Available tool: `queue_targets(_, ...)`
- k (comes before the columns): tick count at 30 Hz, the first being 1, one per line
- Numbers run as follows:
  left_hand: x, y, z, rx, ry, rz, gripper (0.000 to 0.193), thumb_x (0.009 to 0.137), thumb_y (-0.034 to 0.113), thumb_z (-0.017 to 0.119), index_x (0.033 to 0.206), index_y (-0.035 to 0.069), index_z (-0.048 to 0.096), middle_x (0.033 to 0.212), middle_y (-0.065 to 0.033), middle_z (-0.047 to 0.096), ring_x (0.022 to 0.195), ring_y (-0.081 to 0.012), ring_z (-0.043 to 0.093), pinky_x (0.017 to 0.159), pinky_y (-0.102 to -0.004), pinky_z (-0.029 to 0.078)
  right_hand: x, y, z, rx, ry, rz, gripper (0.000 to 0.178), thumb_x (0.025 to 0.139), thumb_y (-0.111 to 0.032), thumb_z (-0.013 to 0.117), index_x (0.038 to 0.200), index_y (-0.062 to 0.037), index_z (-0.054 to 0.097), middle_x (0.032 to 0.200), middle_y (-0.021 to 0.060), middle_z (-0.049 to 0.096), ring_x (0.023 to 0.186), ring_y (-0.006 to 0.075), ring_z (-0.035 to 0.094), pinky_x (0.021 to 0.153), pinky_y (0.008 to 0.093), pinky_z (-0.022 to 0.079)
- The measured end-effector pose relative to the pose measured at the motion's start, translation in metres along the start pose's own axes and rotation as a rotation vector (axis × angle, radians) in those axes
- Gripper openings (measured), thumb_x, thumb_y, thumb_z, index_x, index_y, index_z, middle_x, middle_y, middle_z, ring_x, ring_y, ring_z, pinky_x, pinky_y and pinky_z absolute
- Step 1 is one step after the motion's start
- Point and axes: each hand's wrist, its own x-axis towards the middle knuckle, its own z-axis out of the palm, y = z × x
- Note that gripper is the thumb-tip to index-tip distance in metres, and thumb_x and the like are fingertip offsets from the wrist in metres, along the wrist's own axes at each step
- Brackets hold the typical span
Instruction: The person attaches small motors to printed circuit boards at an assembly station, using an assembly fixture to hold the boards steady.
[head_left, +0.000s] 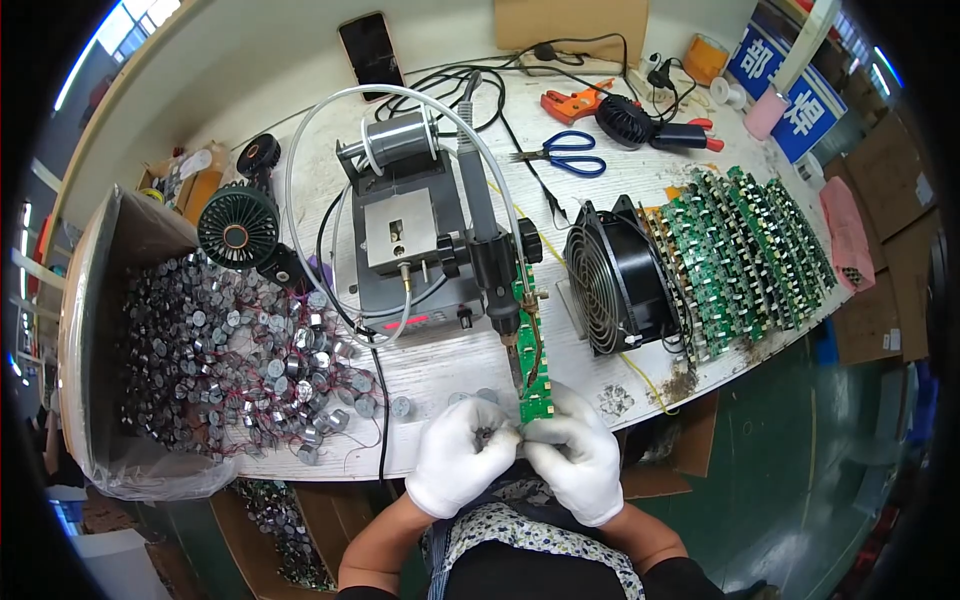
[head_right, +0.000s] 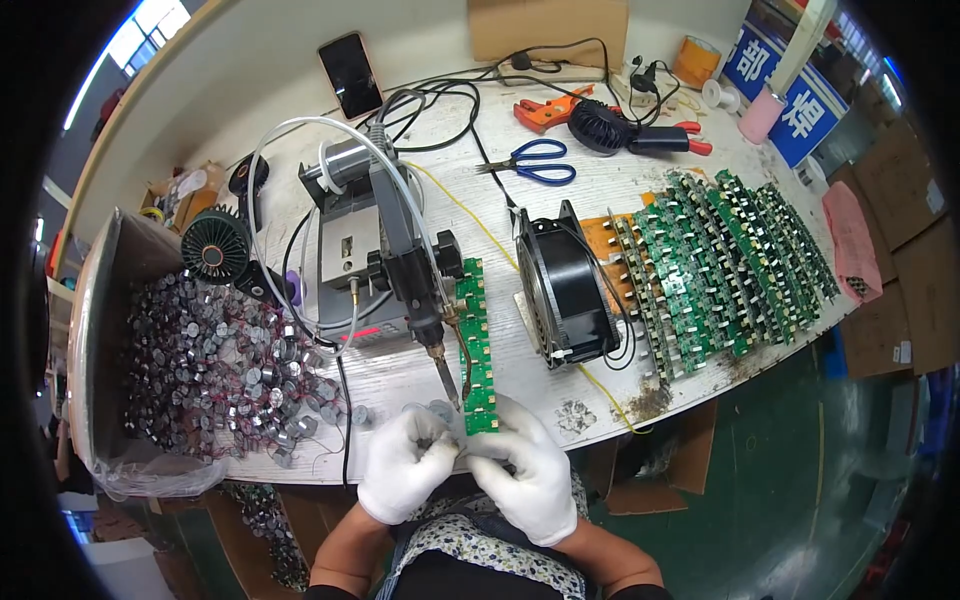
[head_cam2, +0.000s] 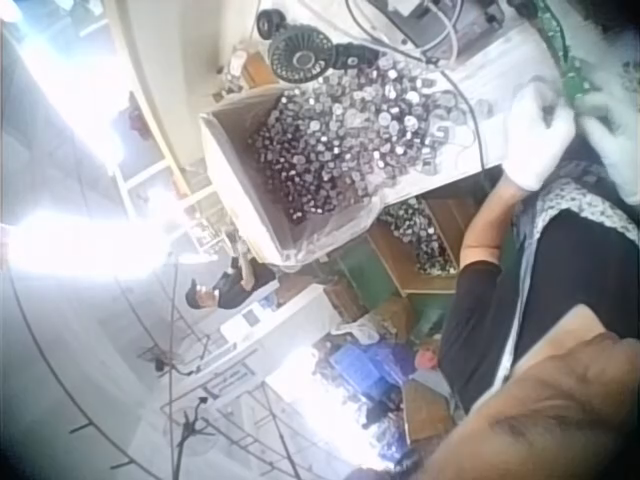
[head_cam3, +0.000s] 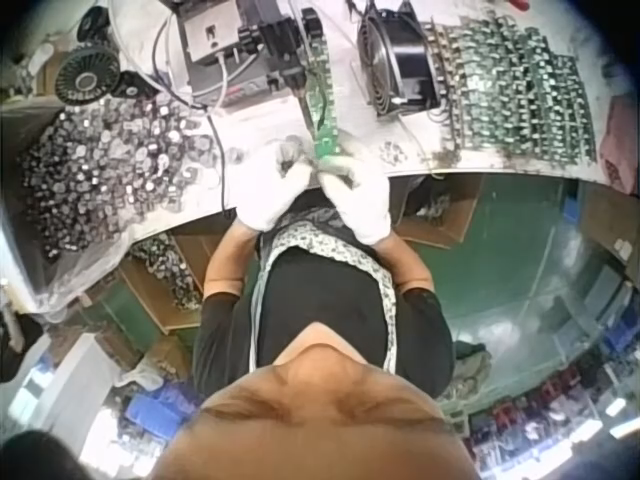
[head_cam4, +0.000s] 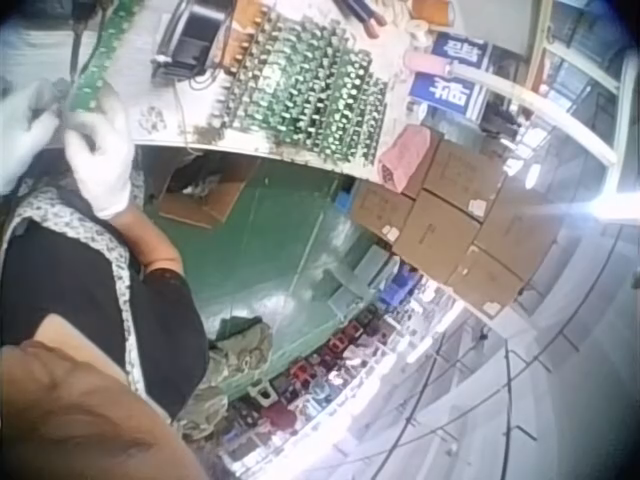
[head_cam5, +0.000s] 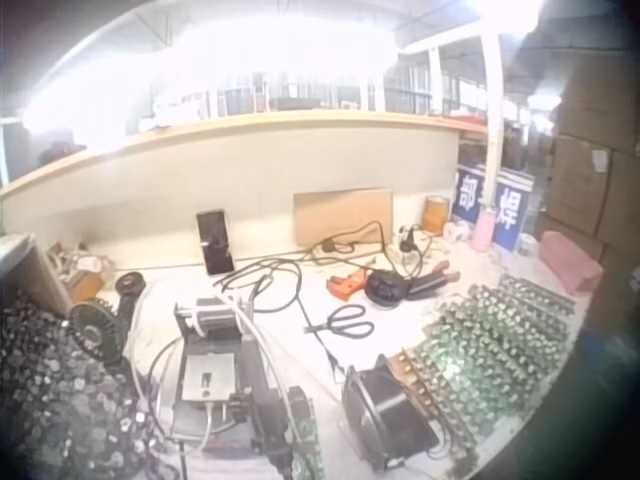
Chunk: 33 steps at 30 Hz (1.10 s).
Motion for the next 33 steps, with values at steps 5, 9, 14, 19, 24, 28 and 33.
queue_targets(5,0.007,-0.002,-0.007,-0.072,0.000,0.048,0.010,0.079,0.008,0.066,0.083,0.001,0.060,0.079,-0.0114,0.065,0.072,-0.0218,0.062,0.067,-0.0322,0.049,-0.011,0.008,0.008,0.314,0.140,0.087,0.041,0.080,0.009,0.060,0.120,0.0036,0.054,0.125,0.0179,0.055,0.109,0.0229,0.058,0.092,0.0305,0.047)
queue_targets(9,0.007,-0.001,-0.010,-0.264,-0.077,-0.140,0.012,0.083,0.010,0.064,0.085,-0.002,0.061,0.082,-0.0086,0.065,0.075,-0.0142,0.060,0.069,-0.0285,0.048,-0.012,-0.016,0.007,0.522,0.173,0.383,0.048,0.083,0.011,0.054,0.130,0.0070,0.043,0.125,0.0144,0.054,0.109,0.0195,0.056,0.092,0.0310,0.047)
queue_targets(14,0.007,-0.003,-0.006,-0.374,-0.192,-0.252,0.017,0.086,0.013,0.062,0.089,-0.004,0.063,0.085,-0.0077,0.065,0.076,-0.0112,0.059,0.070,-0.0261,0.048,-0.029,-0.007,0.016,0.559,0.298,0.356,0.056,0.084,0.012,0.052,0.136,0.0070,0.034,0.127,0.0160,0.051,0.110,0.0204,0.055,0.093,0.0318,0.047)
queue_targets(19,0.008,0.001,-0.005,-0.412,-0.151,-0.246,0.014,0.086,0.011,0.060,0.087,-0.002,0.056,0.078,-0.0062,0.060,0.065,-0.0089,0.052,0.059,-0.0224,0.042,-0.031,-0.007,0.019,0.604,0.288,0.344,0.055,0.086,0.012,0.052,0.137,0.0064,0.030,0.129,0.0180,0.049,0.112,0.0219,0.055,0.093,0.0331,0.047)
queue_targets(24,0.008,-0.001,-0.009,-0.453,-0.177,-0.303,0.021,0.087,0.015,0.063,0.092,-0.005,0.061,0.086,-0.0074,0.065,0.077,-0.0101,0.059,0.072,-0.0249,0.049,-0.022,-0.007,0.018,0.592,0.253,0.336,0.054,0.086,0.012,0.052,0.135,0.0064,0.031,0.129,0.0178,0.049,0.111,0.0214,0.056,0.093,0.0329,0.047)
queue_targets(28,0.012,-0.008,-0.011,-0.531,-0.166,-0.290,0.019,0.088,0.015,0.064,0.092,-0.003,0.060,0.084,-0.0053,0.065,0.075,-0.0083,0.058,0.069,-0.0235,0.049,-0.011,-0.005,0.020,0.620,0.214,0.323,0.055,0.085,0.012,0.054,0.135,0.0069,0.032,0.129,0.0173,0.048,0.111,0.0216,0.056,0.093,0.0332,0.047)
queue_targets(33,0.016,-0.001,-0.015,-0.404,-0.106,-0.241,0.018,0.087,0.014,0.066,0.090,-0.003,0.061,0.081,-0.0039,0.065,0.073,-0.0065,0.057,0.067,-0.0225,0.048,-0.002,-0.004,0.022,0.645,0.175,0.289,0.057,0.084,0.011,0.055,0.136,0.0076,0.031,0.129,0.0175,0.048,0.112,0.0220,0.056,0.094,0.0335,0.047)
